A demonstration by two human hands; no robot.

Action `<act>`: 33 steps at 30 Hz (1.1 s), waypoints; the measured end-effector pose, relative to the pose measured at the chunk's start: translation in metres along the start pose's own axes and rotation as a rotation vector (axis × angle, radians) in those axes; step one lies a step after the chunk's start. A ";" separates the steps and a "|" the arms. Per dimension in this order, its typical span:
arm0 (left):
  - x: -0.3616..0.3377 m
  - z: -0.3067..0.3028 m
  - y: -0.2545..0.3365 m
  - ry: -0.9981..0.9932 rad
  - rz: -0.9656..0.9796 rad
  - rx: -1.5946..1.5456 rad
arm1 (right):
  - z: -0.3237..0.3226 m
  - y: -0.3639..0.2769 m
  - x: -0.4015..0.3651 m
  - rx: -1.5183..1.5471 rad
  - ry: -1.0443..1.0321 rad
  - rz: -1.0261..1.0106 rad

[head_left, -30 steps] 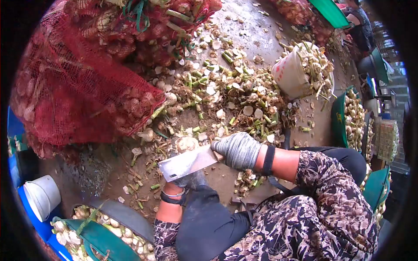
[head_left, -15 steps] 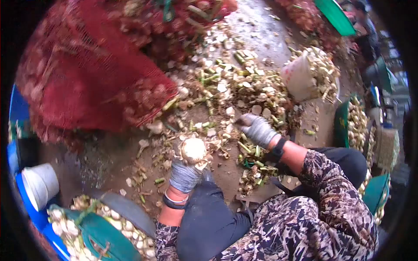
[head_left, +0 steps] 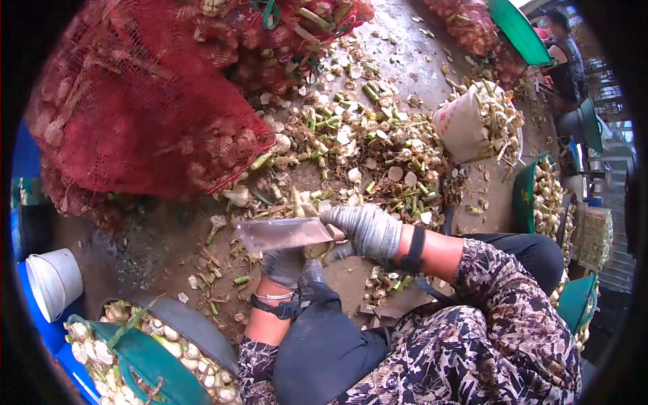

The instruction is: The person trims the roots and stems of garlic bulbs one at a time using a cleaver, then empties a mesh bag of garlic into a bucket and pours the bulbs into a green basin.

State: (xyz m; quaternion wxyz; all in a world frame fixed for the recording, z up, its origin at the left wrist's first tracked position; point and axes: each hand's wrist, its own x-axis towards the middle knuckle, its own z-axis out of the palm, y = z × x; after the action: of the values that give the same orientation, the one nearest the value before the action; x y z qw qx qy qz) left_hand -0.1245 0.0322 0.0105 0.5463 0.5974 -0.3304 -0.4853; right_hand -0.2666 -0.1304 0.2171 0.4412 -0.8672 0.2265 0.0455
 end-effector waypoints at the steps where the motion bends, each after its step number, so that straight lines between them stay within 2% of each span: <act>1: -0.003 -0.006 0.000 -0.124 -0.054 0.159 | -0.010 -0.002 -0.004 -0.059 0.008 -0.075; 2: -0.005 -0.014 0.001 -0.248 -0.110 0.321 | -0.015 -0.003 -0.005 -0.115 0.017 -0.152; 4: -0.013 -0.009 0.020 -0.190 -0.145 0.213 | -0.015 0.004 -0.006 -0.140 0.057 -0.206; 7: -0.026 0.001 0.115 0.007 -0.231 -0.104 | -0.014 0.036 -0.004 -0.205 -0.197 0.245; 8: -0.030 -0.002 0.142 0.085 -0.250 -0.207 | -0.018 0.042 -0.008 -0.140 -0.143 0.312; 9: -0.033 -0.009 0.161 0.149 -0.062 -0.261 | -0.014 0.064 -0.013 -0.118 -0.104 0.343; 10: -0.041 -0.028 0.167 0.220 -0.045 -0.623 | -0.007 0.084 -0.021 -0.089 -0.067 0.387; 11: -0.056 -0.050 0.192 0.064 0.111 -1.178 | -0.008 0.088 -0.029 -0.072 -0.050 0.441; 13: -0.093 -0.072 0.274 0.118 0.662 -2.076 | -0.014 0.072 -0.035 0.017 -0.014 0.486; 14: -0.108 -0.079 0.311 0.111 0.817 -1.566 | -0.002 0.091 -0.037 -0.010 0.007 0.444; 15: -0.114 -0.106 0.309 -0.518 1.198 -1.814 | 0.000 0.090 -0.037 0.016 0.006 0.427; 16: -0.135 -0.116 0.329 -0.111 1.056 -1.390 | 0.003 0.087 -0.035 0.043 0.007 0.408; 18: -0.126 -0.125 0.313 -0.010 0.943 -1.312 | 0.008 0.082 -0.029 0.061 0.018 0.421; 19: -0.097 -0.111 0.310 0.060 0.763 -1.166 | 0.011 0.084 -0.027 0.043 0.014 0.414; 20: -0.068 -0.122 0.281 0.043 0.635 -0.993 | 0.014 0.087 -0.026 0.024 0.010 0.410; 21: -0.049 -0.122 0.233 0.438 0.355 -0.572 | 0.014 0.084 -0.025 -0.008 0.018 0.391; 22: -0.023 -0.136 0.173 0.523 0.078 -0.108 | 0.012 0.082 -0.025 -0.010 0.006 0.388; 23: 0.000 -0.137 0.117 0.572 -0.021 0.332 | 0.011 0.081 -0.024 -0.003 -0.002 0.418; 24: 0.029 -0.126 0.103 0.494 -0.375 0.661 | 0.012 0.080 -0.023 0.005 -0.011 0.450; 26: 0.067 -0.116 0.037 0.664 -0.306 0.194 | 0.011 0.083 -0.024 0.024 -0.009 0.458; 27: 0.090 -0.122 -0.008 0.743 -0.281 0.269 | 0.010 0.084 -0.025 0.045 -0.005 0.462; 28: 0.106 -0.121 -0.009 0.824 -0.254 0.343 | 0.011 0.085 -0.024 0.037 -0.009 0.466; 30: 0.112 -0.125 -0.008 0.854 -0.266 0.436 | 0.014 0.088 -0.020 0.016 -0.013 0.460; 32: 0.113 -0.130 0.003 0.846 -0.711 0.095 | 0.015 0.087 -0.015 -0.024 -0.021 0.425; 33: 0.108 -0.123 -0.022 0.891 -0.497 -0.072 | 0.015 0.087 -0.015 -0.023 -0.032 0.413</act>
State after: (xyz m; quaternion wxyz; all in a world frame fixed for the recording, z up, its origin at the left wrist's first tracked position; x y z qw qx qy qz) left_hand 0.0213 -0.0229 -0.0425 0.5226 0.7874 0.1035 -0.3100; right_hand -0.3160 -0.1575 0.1474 0.4159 -0.8064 0.3921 0.1514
